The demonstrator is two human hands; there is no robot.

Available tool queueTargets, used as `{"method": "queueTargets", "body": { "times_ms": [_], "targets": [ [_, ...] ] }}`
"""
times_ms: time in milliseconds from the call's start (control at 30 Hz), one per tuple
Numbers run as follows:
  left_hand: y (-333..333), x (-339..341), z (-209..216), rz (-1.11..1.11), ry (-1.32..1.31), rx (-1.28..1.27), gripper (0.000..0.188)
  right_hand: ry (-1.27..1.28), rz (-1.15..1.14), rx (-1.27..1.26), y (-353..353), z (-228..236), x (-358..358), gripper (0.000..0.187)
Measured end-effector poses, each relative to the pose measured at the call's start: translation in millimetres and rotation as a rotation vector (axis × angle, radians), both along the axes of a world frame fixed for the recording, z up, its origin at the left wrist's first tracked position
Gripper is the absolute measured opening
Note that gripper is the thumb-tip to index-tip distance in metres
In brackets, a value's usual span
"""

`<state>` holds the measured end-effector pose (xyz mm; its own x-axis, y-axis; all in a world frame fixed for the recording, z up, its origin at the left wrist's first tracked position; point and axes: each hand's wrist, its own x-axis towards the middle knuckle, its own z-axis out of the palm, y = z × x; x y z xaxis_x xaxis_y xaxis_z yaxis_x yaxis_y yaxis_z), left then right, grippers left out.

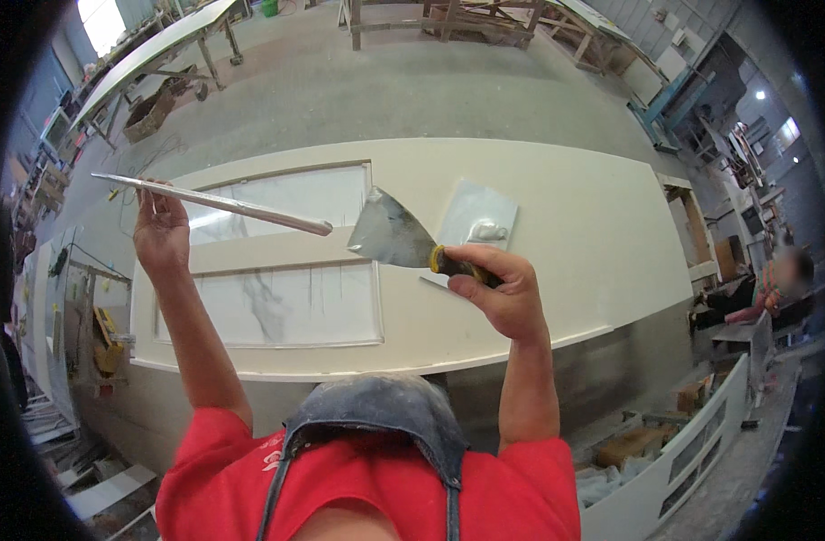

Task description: The person applies white adhesive to a long strip using a putty knife, then places the strip into a recessed frame on a large white panel. The person repeats this process for multiple strips, smoothing the adhesive and pressing the strips into place.

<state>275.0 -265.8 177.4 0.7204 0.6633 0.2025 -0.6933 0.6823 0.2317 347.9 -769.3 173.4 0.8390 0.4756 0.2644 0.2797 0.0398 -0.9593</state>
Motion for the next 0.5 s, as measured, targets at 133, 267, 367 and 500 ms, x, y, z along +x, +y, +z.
{"method": "queueTargets", "body": {
  "times_ms": [133,267,367,500],
  "targets": [
    [2,0,-7,-0.059,-0.019,-0.026,0.029,0.155,-0.141,-0.010,-15,-21,-6,0.036],
    [8,-4,-11,-0.147,-0.087,0.005,0.024,0.192,-0.291,-0.201,-47,-72,-10,0.037],
    [33,-16,-28,-0.083,-0.040,0.163,0.020,0.171,-0.445,-0.473,-76,-117,-25,0.039],
    [-1,-16,-16,0.041,0.060,0.185,0.023,0.135,-0.623,-0.626,-93,-156,-37,0.039]
  ]
}}
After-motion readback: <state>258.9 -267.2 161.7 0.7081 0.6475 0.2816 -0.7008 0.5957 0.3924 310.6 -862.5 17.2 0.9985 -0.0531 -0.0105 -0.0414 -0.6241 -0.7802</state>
